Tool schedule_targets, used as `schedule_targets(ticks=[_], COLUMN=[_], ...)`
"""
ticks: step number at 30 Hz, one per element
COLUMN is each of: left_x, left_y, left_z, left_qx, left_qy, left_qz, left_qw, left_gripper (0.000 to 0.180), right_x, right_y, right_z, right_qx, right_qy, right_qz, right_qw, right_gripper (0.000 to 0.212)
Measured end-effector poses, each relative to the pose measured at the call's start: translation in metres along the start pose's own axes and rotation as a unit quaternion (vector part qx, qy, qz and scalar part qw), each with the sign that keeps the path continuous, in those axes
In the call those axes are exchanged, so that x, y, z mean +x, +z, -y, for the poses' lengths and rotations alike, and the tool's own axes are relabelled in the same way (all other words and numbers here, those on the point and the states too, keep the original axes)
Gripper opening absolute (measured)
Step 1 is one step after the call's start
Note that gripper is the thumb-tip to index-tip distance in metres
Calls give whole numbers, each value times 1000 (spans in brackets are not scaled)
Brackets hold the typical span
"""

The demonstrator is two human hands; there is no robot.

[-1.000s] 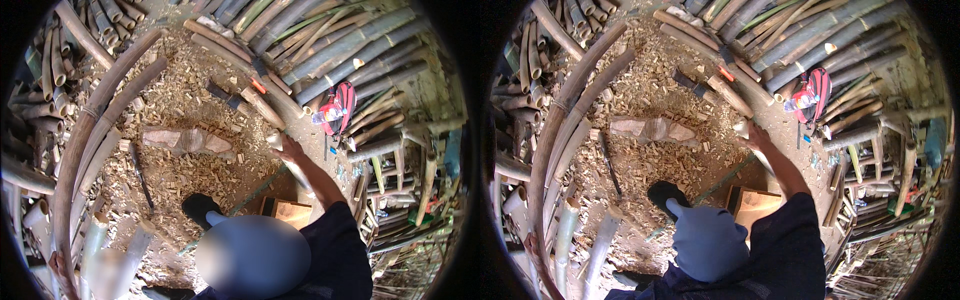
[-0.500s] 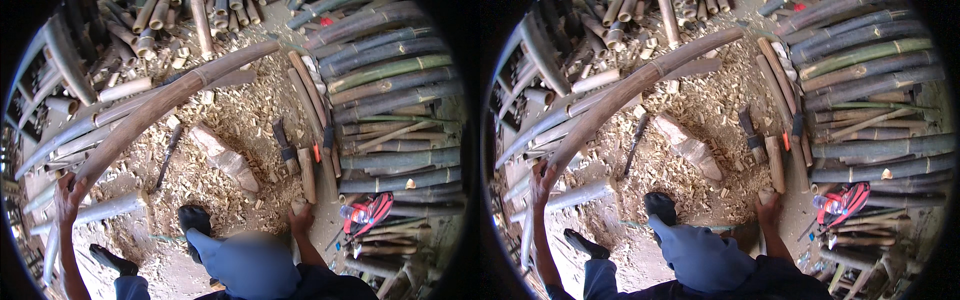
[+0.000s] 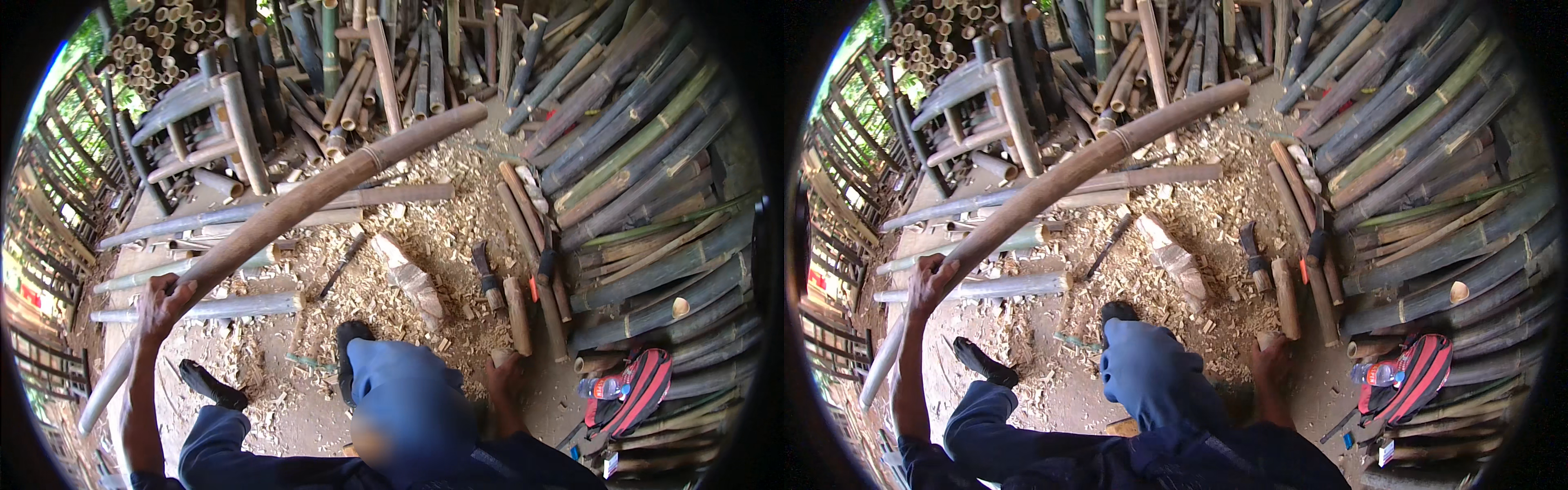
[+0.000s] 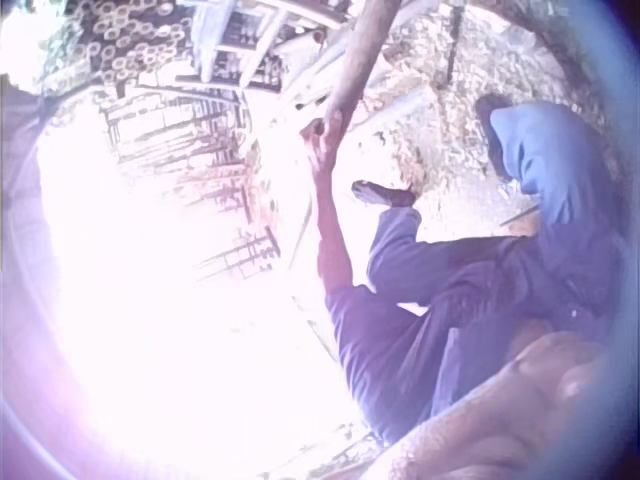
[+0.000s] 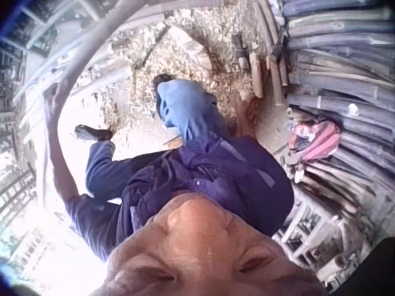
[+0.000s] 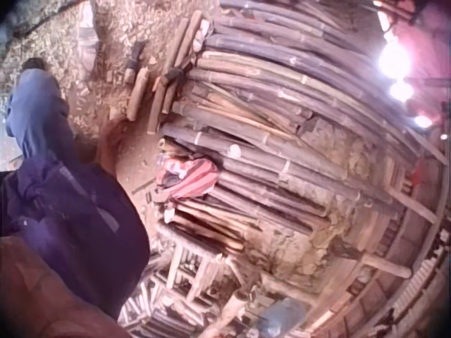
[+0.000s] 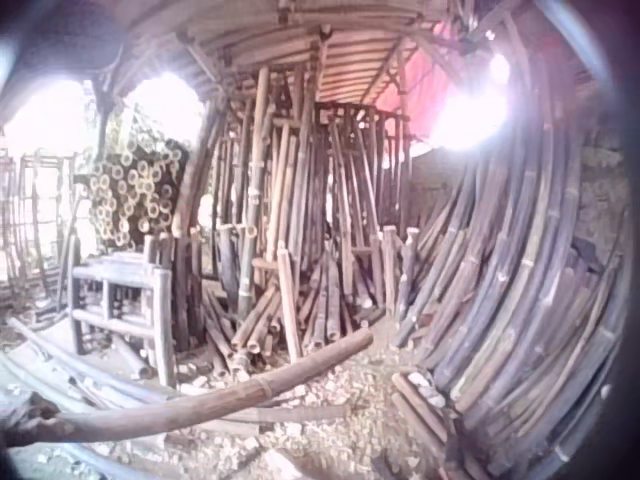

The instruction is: The person selects a bamboo pole, places it on a wooden block, and uses a saw to cut it. They then use a knife to scrape the exterior of the bamboo pole.

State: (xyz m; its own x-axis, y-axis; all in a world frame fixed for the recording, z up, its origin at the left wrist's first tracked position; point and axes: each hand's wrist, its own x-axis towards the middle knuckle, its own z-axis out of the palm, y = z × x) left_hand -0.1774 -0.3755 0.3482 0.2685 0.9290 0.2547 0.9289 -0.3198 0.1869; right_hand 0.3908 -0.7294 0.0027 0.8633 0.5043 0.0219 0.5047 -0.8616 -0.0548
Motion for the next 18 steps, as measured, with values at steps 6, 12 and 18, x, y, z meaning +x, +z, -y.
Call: schedule_targets(ticks=[6,12,18], left_x=[-34,-49,-6], left_y=[-53,-34,9], left_z=[-67,-67,-93], left_qx=[-6,-23,-19], left_qy=[-122,-106,-145], left_qz=[42,66,135], left_qw=[992,992,980], left_gripper=[62,65,75], right_x=[5,13,65], right_y=[6,-9,-9], right_z=[2,80,222], right_qx=[31,135,101], right_qy=[-27,-201,-298], right_qz=[85,-19,123], right_qw=[996,970,941], right_gripper=[87,84,106])
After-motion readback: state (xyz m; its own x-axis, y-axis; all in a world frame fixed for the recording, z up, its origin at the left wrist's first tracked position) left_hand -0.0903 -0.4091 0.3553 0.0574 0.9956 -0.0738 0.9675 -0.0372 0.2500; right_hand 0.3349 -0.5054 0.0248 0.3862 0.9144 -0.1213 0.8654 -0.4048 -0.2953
